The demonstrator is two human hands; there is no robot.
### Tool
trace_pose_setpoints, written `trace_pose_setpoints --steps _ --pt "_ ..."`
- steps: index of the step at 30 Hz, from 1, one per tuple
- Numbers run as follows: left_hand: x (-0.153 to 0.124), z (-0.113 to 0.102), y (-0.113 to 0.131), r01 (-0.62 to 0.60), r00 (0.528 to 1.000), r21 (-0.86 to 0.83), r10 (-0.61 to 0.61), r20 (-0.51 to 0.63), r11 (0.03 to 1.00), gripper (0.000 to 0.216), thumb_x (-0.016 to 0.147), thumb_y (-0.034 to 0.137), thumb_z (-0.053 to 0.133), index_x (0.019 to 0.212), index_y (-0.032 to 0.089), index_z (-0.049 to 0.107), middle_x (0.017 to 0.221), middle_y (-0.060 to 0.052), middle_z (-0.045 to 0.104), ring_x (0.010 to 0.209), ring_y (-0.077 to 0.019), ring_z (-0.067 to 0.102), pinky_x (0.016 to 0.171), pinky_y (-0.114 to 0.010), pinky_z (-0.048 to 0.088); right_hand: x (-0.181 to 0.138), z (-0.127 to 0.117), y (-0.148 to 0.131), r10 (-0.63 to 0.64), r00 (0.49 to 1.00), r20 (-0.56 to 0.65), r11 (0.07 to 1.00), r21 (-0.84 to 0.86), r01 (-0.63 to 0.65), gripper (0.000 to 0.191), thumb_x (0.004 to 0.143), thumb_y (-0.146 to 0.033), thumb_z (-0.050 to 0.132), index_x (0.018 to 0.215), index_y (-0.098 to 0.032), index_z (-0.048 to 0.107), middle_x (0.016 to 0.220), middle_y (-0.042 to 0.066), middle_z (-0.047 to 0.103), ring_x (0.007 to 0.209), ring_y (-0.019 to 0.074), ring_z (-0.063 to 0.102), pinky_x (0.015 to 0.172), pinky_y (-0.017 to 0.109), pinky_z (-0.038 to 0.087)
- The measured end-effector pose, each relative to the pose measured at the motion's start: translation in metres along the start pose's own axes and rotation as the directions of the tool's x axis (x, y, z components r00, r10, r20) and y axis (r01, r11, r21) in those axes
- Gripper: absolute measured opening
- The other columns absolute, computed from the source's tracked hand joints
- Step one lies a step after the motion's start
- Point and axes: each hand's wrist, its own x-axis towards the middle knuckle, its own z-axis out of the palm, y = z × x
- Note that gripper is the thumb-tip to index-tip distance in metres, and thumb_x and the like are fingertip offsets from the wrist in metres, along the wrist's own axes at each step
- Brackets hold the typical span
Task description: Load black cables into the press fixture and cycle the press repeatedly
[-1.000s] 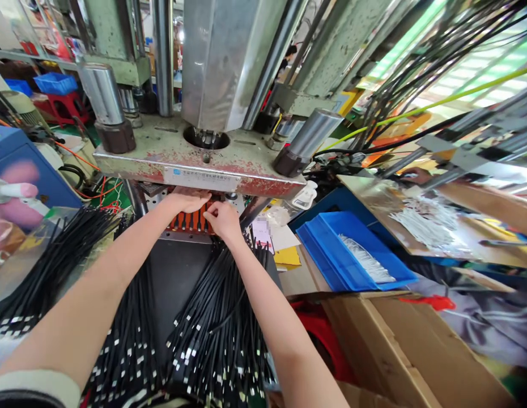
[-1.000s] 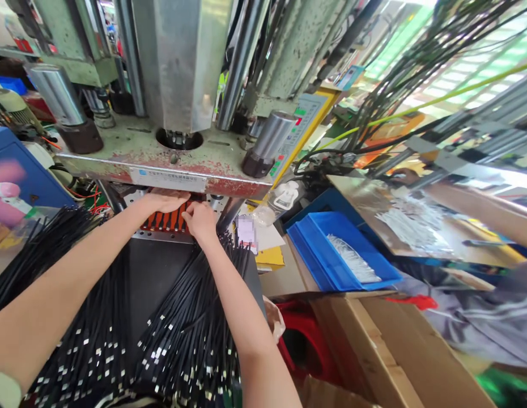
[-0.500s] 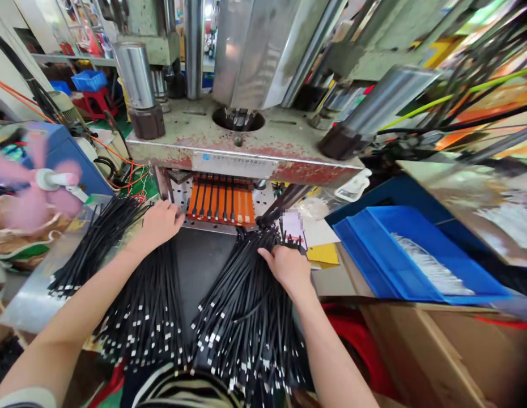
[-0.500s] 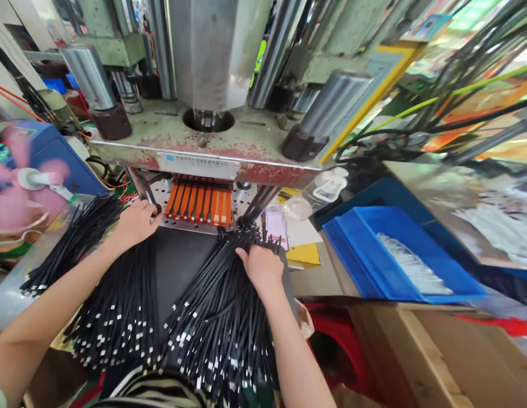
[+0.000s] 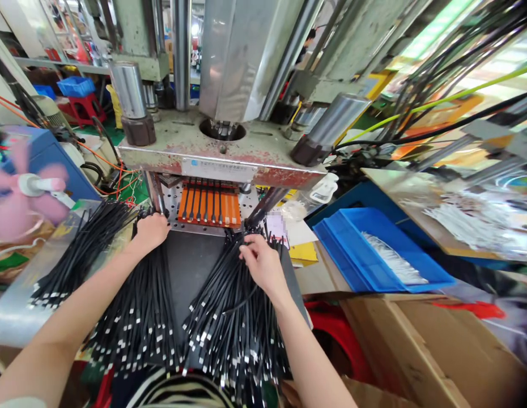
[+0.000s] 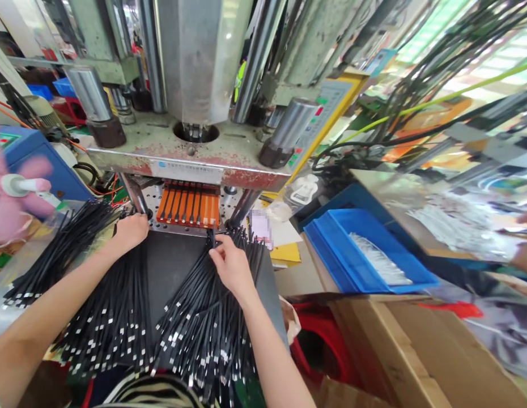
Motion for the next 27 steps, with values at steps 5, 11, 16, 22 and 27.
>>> trace_pose_setpoints --steps 5,11,16,22,27 --pt "-0.001 -0.006 -0.005 -0.065 0.995 -0.113 0.056 -0.085 0.991 0.031 0.093 0.030 0.040 0.099 0.016 0.067 0.100 -0.013 0.071 0.091 -0.0259 0.068 0.080 -0.035 0.050 -0.002 0.010 -0.028 -0.209 0.968 0.139 0.976 0.096 0.197 0.018 0.090 -0.026 0.049 0.084 -0.020 0.066 0.076 0.003 0.071 0.068 0.0172 0.065 0.064 0.027 0.045" --pt "-0.048 -0.082 0.024 -0.521 0.848 -0.555 0.320 -0.422 0.649 0.024 0.090 0.037 0.056 0.088 0.017 0.070 0.077 -0.001 0.069 0.062 -0.0113 0.059 0.058 -0.021 0.044 -0.007 0.003 -0.069 -0.314 0.946 0.084 0.890 0.372 0.263 0.022 0.095 -0.030 0.050 0.097 -0.020 0.070 0.062 -0.002 0.064 0.055 0.0112 0.060 0.056 0.021 0.044" --pt "-0.069 -0.128 0.066 -0.593 0.791 -0.677 0.471 -0.391 0.435 0.019 0.090 0.030 0.058 0.087 0.018 0.072 0.075 -0.001 0.065 0.058 -0.0088 0.058 0.051 -0.018 0.044 -0.008 -0.008 -0.091 -0.367 0.930 -0.030 0.819 0.463 0.338 0.023 0.095 -0.035 0.051 0.096 -0.021 0.070 0.064 -0.002 0.064 0.052 0.0104 0.057 0.054 0.022 0.046" --pt "-0.051 -0.128 0.094 -0.467 0.805 -0.851 0.514 -0.296 0.240 0.018 0.082 0.026 0.068 0.068 0.015 0.066 0.062 0.001 0.057 0.046 -0.0077 0.058 0.043 -0.017 0.048 -0.003 -0.010 -0.093 -0.367 0.925 -0.102 0.830 0.414 0.375 0.029 0.096 -0.039 0.048 0.080 -0.021 0.064 0.064 -0.001 0.059 0.057 0.0122 0.055 0.058 0.024 0.045" --pt "-0.030 -0.128 0.110 -0.569 0.788 -0.796 0.417 -0.454 0.208 0.024 0.083 0.026 0.067 0.062 0.014 0.062 0.067 0.001 0.057 0.042 -0.0055 0.054 0.041 -0.017 0.044 -0.005 0.011 -0.065 -0.306 0.949 -0.070 0.884 0.349 0.311 0.022 0.091 -0.037 0.056 0.078 -0.020 0.062 0.061 -0.003 0.053 0.055 0.0115 0.047 0.055 0.023 0.038"
